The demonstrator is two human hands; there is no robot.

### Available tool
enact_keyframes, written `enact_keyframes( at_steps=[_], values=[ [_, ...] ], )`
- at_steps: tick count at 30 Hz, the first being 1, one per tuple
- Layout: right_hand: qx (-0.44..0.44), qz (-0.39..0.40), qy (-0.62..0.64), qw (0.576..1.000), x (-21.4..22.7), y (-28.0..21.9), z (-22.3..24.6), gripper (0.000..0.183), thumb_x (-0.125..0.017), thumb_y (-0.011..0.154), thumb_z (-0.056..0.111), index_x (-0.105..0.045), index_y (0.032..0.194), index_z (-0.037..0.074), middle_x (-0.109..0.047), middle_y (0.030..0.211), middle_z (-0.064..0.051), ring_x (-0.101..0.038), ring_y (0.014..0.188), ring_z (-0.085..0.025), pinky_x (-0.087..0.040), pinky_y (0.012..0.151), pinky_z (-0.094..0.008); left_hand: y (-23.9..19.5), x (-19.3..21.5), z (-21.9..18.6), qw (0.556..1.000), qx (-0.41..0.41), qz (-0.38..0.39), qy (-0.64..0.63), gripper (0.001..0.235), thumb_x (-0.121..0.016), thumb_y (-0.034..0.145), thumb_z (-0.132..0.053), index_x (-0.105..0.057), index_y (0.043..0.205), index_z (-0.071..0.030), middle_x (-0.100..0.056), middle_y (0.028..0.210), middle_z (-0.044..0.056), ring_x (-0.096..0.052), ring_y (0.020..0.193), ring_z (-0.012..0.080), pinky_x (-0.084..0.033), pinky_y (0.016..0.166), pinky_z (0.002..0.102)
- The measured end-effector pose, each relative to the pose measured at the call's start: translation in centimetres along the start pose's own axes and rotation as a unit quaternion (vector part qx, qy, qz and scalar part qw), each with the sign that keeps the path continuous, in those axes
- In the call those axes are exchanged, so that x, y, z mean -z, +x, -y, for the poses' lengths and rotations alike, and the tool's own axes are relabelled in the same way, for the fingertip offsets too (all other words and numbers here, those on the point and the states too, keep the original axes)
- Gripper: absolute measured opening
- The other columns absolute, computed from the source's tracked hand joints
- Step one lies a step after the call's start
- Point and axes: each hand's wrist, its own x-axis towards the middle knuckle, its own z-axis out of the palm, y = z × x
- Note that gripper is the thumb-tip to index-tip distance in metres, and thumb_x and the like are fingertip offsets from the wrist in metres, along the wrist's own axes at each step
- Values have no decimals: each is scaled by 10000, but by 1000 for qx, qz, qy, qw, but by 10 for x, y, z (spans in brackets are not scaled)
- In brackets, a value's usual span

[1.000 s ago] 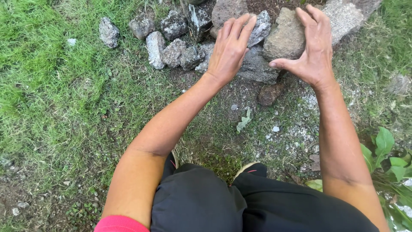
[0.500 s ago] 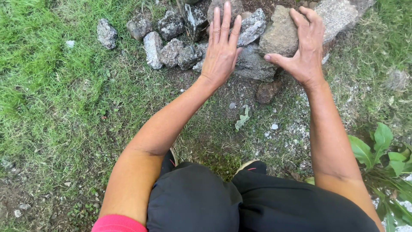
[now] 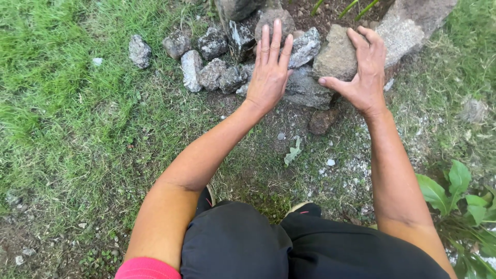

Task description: Arrange stones and rocks to create a decorative border around a small planting area.

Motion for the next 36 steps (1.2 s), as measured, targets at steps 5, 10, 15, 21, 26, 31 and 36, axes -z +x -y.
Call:
enact_keyframes(
  at_steps=[5, 10, 15, 21, 26, 31, 36],
  values=[
    [-14, 0, -2, 1000, -3, 2, 1, 1095, -923, 711, 579, -457, 1592, 128, -387, 1597, -179, -346, 1524, -388, -304, 1290, -578, 2, 12, -4, 1000, 1, 18, 2, 806, -725, 971, -219, -298, 1603, 43, 17, 1678, 298, 8, 1566, 490, -91, 1316, 564],
    [-13, 1, 0, 1000, -1, 2, 4, 1099, -916, 705, 582, -461, 1596, 130, -380, 1612, -184, -331, 1535, -392, -284, 1295, -579, 3, 17, -5, 1000, 11, 26, -2, 810, -721, 962, -208, -297, 1604, 45, 5, 1680, 300, -5, 1568, 493, -101, 1313, 558],
    [-15, -9, 10, 1000, 0, 2, 10, 1096, -915, 712, 585, -466, 1605, 135, -342, 1648, -209, -307, 1556, -399, -273, 1308, -573, 2, 19, -6, 1000, 7, 20, -20, 814, -726, 949, -198, -292, 1598, 33, 1, 1680, 288, -15, 1566, 492, -111, 1309, 563],
    [-19, -7, 11, 1000, -1, 1, 9, 1114, -910, 707, 610, -460, 1614, 145, -346, 1647, -191, -304, 1563, -391, -264, 1313, -577, 1, 21, -6, 999, 11, 24, -34, 821, -724, 937, -185, -286, 1600, 25, -1, 1681, 280, -15, 1564, 495, -129, 1304, 562],
    [-17, -6, 6, 1000, -2, 0, 9, 1131, -912, 696, 617, -453, 1615, 144, -361, 1635, -177, -312, 1556, -382, -260, 1317, -573, 0, 26, -5, 999, 13, 33, -35, 811, -711, 937, -148, -280, 1609, -3, 2, 1691, 259, -14, 1573, 484, -152, 1305, 564],
    [-10, -7, 4, 1000, -1, 0, 8, 1123, -920, 698, 599, -460, 1610, 132, -371, 1631, -182, -318, 1552, -384, -260, 1319, -559, -1, 18, -2, 999, 16, 35, -26, 828, -702, 926, -110, -262, 1623, -24, 6, 1691, 245, -13, 1569, 471, -155, 1300, 571],
    [-10, -8, 3, 1000, 1, 0, 12, 1080, -917, 723, 579, -491, 1598, 113, -383, 1635, -192, -338, 1547, -384, -273, 1318, -549, -5, 28, 9, 997, -7, 18, -77, 792, -680, 931, -83, -276, 1611, -49, -5, 1700, 191, -38, 1582, 428, -179, 1299, 567]
  ],
)
